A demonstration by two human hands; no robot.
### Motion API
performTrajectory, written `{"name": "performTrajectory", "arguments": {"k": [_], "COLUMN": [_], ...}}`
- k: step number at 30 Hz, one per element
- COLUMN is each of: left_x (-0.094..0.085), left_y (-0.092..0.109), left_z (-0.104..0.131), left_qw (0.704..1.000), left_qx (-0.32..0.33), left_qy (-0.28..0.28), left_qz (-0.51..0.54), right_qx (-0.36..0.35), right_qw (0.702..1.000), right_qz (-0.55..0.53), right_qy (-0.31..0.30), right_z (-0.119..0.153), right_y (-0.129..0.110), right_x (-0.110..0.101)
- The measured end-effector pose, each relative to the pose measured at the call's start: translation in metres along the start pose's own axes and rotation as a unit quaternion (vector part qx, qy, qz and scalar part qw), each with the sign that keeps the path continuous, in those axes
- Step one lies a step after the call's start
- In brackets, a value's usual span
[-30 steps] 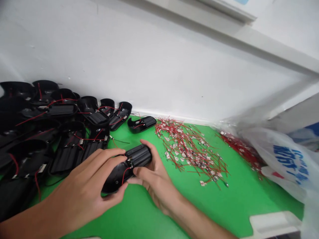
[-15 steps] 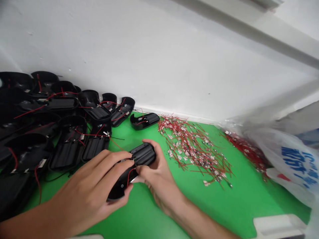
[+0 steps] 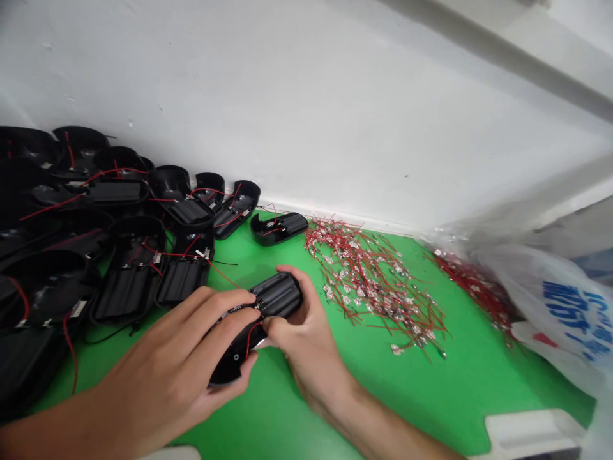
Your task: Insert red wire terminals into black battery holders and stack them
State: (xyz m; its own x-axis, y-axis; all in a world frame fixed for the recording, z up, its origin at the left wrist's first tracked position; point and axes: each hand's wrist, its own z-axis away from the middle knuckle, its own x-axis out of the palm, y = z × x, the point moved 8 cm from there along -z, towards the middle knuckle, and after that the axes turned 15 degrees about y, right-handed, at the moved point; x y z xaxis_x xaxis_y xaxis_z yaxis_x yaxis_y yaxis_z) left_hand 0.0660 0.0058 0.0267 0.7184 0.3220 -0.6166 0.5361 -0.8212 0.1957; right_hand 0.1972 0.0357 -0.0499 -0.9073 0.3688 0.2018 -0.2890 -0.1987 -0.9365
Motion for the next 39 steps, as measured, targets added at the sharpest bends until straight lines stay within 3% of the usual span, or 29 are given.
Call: {"name": "performTrajectory", "arguments": {"k": [14, 28, 39], "left_x": [0.0033, 0.0034, 0.0033], "left_y": [0.0016, -0.0075, -0.001], "left_z": [0.0006, -0.0045, -0.0011], "left_qw": [1.0, 1.0, 1.0], "left_qx": [0.009, 0.003, 0.018], "left_qy": [-0.008, -0.024, -0.012], "left_qz": [0.0, 0.003, -0.006], "right_qx": [-0.006, 0.021, -0.001], "right_qw": [1.0, 0.999, 0.999], "right_qz": [-0.012, -0.028, -0.044], "right_qy": [0.024, -0.012, -0.009], "right_z": [-0.0011, -0.0029, -0.0038], "right_y": [0.0014, 0.0001, -0.0001], "right_x": [-0.0027, 0.003, 0.0007]}}
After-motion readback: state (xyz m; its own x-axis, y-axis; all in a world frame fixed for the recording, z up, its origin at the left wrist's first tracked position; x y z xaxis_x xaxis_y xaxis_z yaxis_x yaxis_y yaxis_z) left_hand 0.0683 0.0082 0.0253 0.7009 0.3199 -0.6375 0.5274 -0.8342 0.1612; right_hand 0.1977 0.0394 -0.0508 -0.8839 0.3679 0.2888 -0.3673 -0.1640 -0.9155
